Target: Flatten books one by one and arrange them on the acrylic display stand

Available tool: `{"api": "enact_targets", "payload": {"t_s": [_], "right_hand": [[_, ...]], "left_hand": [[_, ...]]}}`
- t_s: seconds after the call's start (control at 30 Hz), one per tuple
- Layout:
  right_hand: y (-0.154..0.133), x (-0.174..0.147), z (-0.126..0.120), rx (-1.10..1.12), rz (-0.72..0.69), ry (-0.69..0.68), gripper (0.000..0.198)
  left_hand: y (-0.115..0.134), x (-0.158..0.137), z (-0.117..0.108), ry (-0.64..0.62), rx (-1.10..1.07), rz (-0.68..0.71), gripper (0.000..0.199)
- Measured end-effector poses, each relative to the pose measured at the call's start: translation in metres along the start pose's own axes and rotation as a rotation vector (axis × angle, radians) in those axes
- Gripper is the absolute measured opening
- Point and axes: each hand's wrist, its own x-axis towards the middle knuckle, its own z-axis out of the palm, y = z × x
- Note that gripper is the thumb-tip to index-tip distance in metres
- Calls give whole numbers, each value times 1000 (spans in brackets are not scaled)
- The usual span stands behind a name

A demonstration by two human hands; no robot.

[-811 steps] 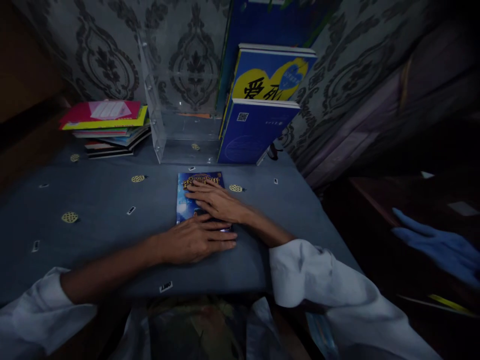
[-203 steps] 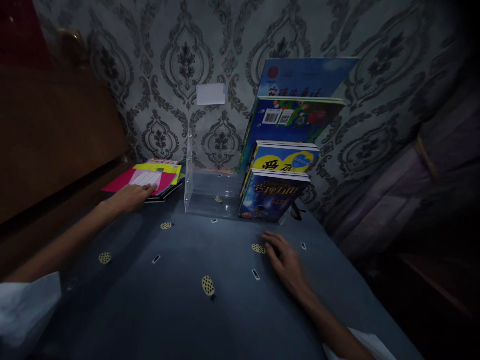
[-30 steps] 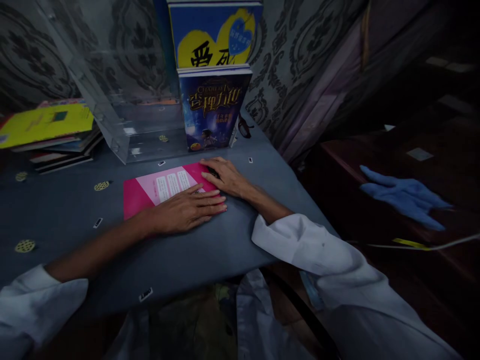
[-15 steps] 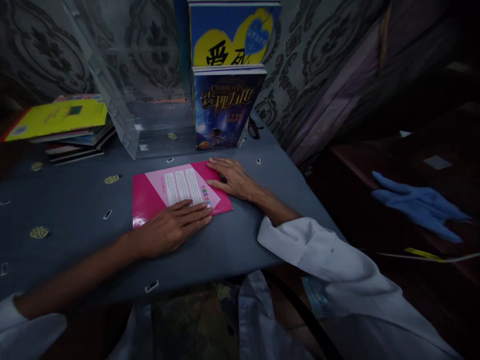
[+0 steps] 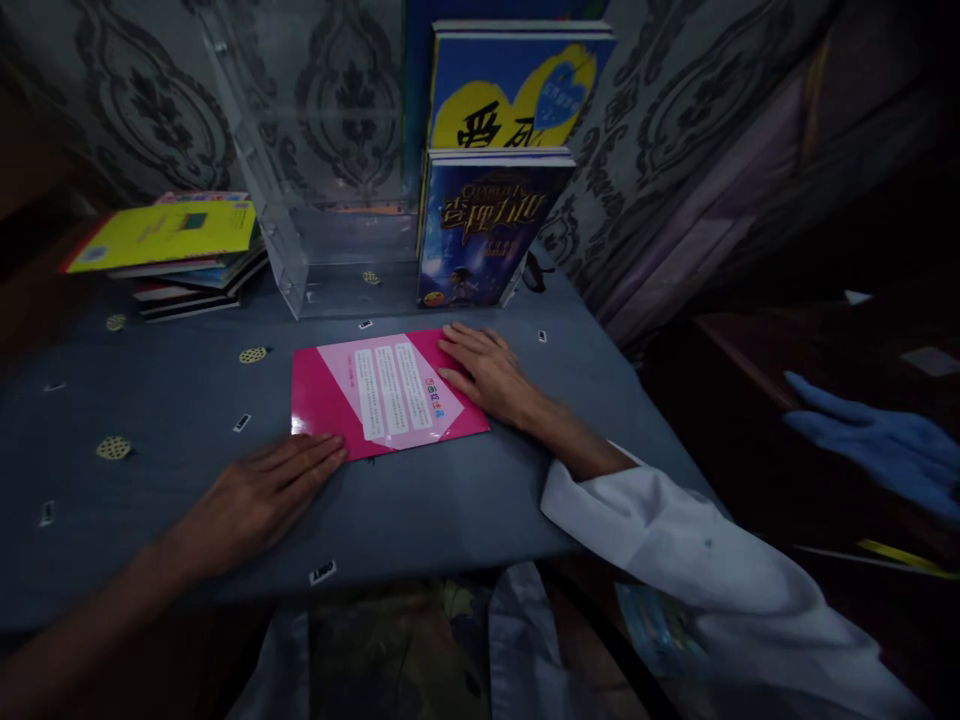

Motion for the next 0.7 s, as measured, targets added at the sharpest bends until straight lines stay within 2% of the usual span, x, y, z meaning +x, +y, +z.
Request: {"api": "enact_targets", "payload": {"t_s": [0.13,0.27,0.33,0.47,0.7], "right_hand": [[-61,-15,3,99,-155,-44,41],[-123,-35,17,147,-404,-176,55],[-135,-43,23,138,-432,-199,64],[-126,-55,26,144,-374,-185,72],[-83,-90,5,83,-226,-128,72]], "left_hand": [[3,-6,0,46,26,-53,46],[4,-3,0,59,24,-58,37],[4,-3,0,54,5,-55,38],[4,-5,0,59,-37,-72,43],[4,-7,1,66,-36,-74,45]]}}
